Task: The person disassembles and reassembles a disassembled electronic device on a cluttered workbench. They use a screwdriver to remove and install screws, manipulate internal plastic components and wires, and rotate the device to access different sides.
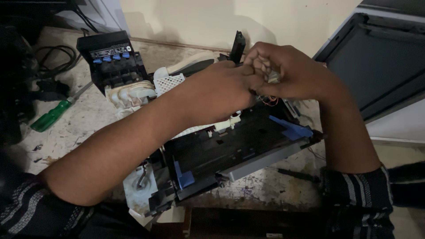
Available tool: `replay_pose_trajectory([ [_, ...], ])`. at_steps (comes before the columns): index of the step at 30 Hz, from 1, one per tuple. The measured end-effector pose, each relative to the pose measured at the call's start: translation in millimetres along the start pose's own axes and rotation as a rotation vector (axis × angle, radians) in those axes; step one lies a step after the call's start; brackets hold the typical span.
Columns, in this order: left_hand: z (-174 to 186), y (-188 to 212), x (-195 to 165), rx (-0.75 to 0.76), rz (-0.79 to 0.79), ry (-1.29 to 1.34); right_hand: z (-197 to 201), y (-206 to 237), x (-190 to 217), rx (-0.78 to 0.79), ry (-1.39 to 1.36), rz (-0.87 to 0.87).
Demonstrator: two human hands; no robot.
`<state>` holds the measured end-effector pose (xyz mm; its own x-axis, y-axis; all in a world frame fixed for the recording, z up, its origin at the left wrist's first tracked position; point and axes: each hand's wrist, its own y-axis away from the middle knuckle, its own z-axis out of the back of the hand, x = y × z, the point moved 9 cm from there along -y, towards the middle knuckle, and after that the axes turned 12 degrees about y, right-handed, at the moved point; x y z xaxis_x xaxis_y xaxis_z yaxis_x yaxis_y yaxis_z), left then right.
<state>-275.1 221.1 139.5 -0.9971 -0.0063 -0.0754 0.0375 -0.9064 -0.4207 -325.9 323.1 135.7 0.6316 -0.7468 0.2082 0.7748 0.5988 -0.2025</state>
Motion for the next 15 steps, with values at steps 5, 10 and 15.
replay_pose_trajectory([
  [5,0.9,-0.2,0.2,-0.022,0.007,0.024,1.0,1.2,3.4,0.002,-0.049,0.017],
  [10,-3.3,0.0,5.9,-0.011,0.056,-0.011,1.7,1.2,3.9,0.006,-0.058,0.034],
  [15,4.8,1.8,7.2,-0.164,0.038,0.079,-1.1,2.4,-3.1,0.009,0.000,-0.014],
])
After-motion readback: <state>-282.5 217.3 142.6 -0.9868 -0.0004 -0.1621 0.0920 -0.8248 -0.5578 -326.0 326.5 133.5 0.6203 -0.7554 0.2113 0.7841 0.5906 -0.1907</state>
